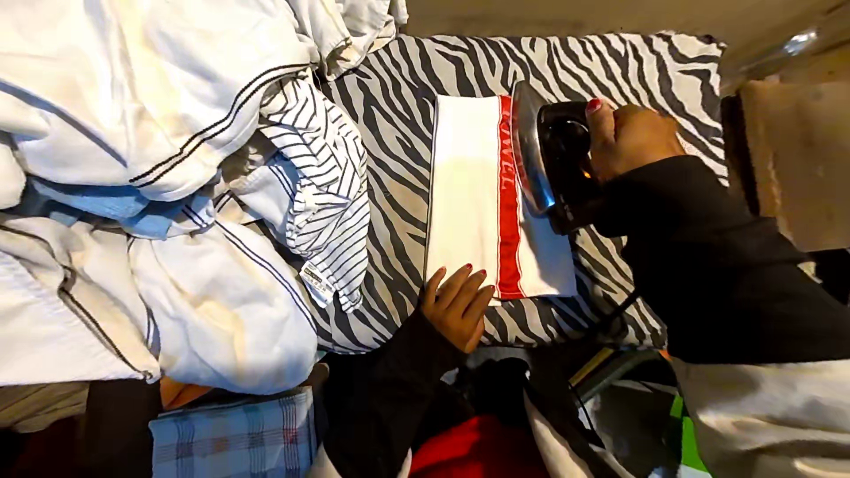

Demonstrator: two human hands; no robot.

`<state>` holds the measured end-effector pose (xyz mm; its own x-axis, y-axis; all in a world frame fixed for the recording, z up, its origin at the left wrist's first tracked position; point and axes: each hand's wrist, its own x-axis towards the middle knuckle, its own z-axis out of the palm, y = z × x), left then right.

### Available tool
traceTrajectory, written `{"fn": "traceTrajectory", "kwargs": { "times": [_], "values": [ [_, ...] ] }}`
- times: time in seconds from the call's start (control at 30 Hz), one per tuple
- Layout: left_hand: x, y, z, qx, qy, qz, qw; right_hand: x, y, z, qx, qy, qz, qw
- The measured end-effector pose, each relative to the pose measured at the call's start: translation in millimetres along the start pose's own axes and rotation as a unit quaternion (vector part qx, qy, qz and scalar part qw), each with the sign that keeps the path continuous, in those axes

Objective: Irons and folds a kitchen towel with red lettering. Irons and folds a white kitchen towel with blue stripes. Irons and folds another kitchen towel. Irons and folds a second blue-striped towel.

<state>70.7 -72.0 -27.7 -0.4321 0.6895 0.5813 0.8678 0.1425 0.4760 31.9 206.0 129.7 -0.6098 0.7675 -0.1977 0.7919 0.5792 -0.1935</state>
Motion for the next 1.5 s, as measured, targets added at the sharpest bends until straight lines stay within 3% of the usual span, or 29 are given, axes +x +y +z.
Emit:
{"fn": "traceTrajectory", "kwargs": {
  "times": [0.1, 0.2, 0.27, 0.4, 0.5, 0.57, 0.63, 0.77, 0.87, 0.9, 0.97, 1.03, 1.07, 1.13, 1.2, 1.33, 1.4, 1.5],
  "values": [
    [-4, -1, 2, -0.014, 0.048, -0.015, 0.999, -3, -3, -2, 0.011, -0.005, 0.007, 1.000],
    [-12, -3, -19, -0.069, 0.054, -0.052, 0.995, -36, -2, -26, 0.021, -0.064, -0.015, 0.998],
    [-21, -5, -38, -0.075, 0.073, -0.089, 0.990, -54, 21, -23, -0.002, 0.000, -0.146, 0.989],
    [-10, -6, -86, -0.043, 0.097, -0.101, 0.989, -80, -25, -24, -0.081, -0.140, -0.216, 0.963],
    [14, -12, -114, 0.006, 0.159, -0.105, 0.982, -82, -11, 20, -0.072, -0.122, -0.381, 0.914],
    [19, -24, -126, 0.043, 0.161, -0.120, 0.979, -100, 6, 28, -0.069, -0.140, -0.438, 0.886],
    [16, -41, -130, 0.109, 0.092, -0.124, 0.982, -106, 28, 20, -0.078, -0.139, -0.416, 0.895],
    [14, -75, -110, 0.131, -0.116, -0.030, 0.984, -63, 87, -1, -0.072, -0.064, -0.173, 0.980],
    [35, -81, -81, 0.091, -0.158, 0.062, 0.981, -18, 127, -13, -0.109, 0.056, -0.091, 0.988],
    [45, -82, -74, 0.069, -0.171, 0.083, 0.979, -20, 133, -16, -0.107, 0.098, -0.119, 0.982],
    [66, -84, -68, 0.033, -0.220, 0.109, 0.969, -48, 130, -12, -0.073, 0.149, -0.267, 0.949],
    [71, -82, -68, 0.026, -0.257, 0.120, 0.959, -92, 120, 30, -0.042, 0.126, -0.414, 0.901],
    [71, -81, -70, 0.024, -0.262, 0.127, 0.956, -110, 119, 61, -0.021, 0.108, -0.461, 0.881],
    [74, -76, -77, 0.007, -0.245, 0.138, 0.960, -117, 123, 104, 0.015, 0.148, -0.506, 0.850],
    [91, -60, -93, -0.035, -0.189, 0.140, 0.971, -105, 112, 76, 0.080, 0.168, -0.504, 0.844],
    [153, -4, -162, -0.177, -0.086, 0.075, 0.978, -105, 91, -66, 0.186, 0.173, -0.505, 0.825],
    [185, 19, -190, -0.181, -0.047, 0.028, 0.982, -96, 88, -126, 0.217, 0.121, -0.506, 0.826],
    [215, 30, -197, -0.203, -0.045, -0.022, 0.978, -69, 75, -159, 0.255, -0.044, -0.464, 0.847]
  ]
}}
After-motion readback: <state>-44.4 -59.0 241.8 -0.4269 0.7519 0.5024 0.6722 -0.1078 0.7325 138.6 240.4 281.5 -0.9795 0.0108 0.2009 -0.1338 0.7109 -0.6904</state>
